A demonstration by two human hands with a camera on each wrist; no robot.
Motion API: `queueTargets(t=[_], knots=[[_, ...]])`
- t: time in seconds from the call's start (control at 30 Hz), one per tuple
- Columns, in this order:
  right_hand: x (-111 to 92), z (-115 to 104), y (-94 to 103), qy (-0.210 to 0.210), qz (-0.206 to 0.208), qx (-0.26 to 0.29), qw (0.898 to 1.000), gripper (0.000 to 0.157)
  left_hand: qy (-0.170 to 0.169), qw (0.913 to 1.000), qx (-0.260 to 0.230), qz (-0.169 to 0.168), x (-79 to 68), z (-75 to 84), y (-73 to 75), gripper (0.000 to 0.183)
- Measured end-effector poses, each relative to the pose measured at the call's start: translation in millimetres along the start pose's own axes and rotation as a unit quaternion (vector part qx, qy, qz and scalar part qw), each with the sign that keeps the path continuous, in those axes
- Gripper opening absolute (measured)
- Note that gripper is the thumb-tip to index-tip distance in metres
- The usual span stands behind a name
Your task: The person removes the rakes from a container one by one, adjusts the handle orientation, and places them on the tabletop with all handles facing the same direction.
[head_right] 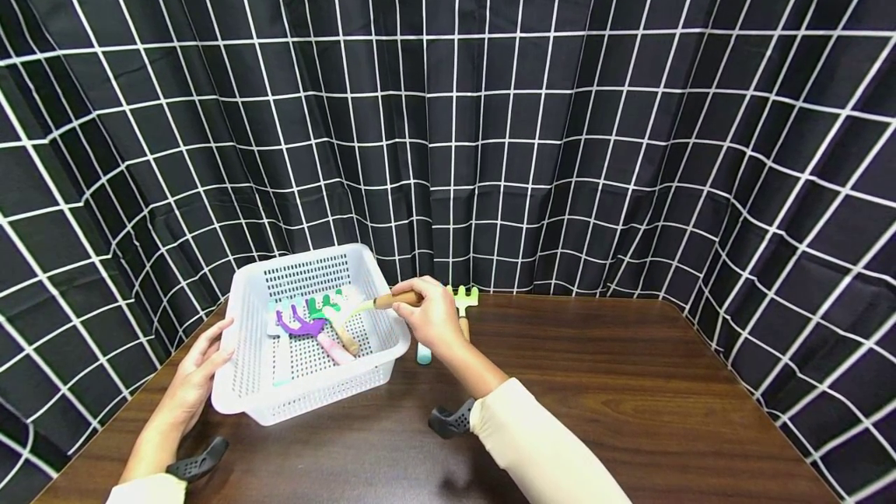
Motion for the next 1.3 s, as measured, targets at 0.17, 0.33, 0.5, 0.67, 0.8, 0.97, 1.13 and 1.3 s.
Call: queueTargets(t=[0.17,0.33,0.5,0.67,0.8,0.97,1.13,1.3], knots=[[-2.9,6.9,14.3,0.0,0.021,0.009,1.0,0.021,-0.01,0.9998,-0.013,0.003,1.0,1.1,-0.4,0.05],[-8.2,15.4,27.6,0.009,0.056,0.013,0.998,0.021,-0.007,0.9999,-0.015,0.004,0.7,0.8,-0.1,0.05],[-12.7,24.1,37.7,0.009,0.075,0.052,0.996,0.021,-0.004,0.9999,-0.014,0.004,-0.1,-0.1,-0.2,0.05],[-16.7,30.9,46.1,0.002,0.088,0.081,0.993,0.022,-0.01,0.9997,-0.022,0.004,0.8,1.3,-0.5,0.049],[-18.2,37.5,52.6,-0.003,0.115,0.078,0.99,0.022,-0.011,0.9998,-0.018,0.001,2.2,2.2,0.3,0.05],[-18.9,50.8,60.2,-0.004,0.148,0.075,0.986,0.022,-0.007,0.9999,-0.012,-0.002,2.5,1.2,2.0,0.051],[-20.6,66.1,70.5,-0.009,0.182,0.061,0.981,0.022,-0.004,0.9999,-0.011,-0.001,0.6,0.9,1.3,0.05],[-21.4,80.4,79.5,-0.011,0.211,0.04,0.977,0.023,-0.002,1.0,-0.004,0.0,0.6,0.5,0.4,0.05]])
Point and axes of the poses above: each hand's wrist, its own x-axis towards the middle knuckle, its own y-axis out of the back of the hand, z = x × y, the point moved 4 cm from there along x, towards the middle knuckle, and after that the axes turned 15 degrees about -y, right-handed, at the moved point
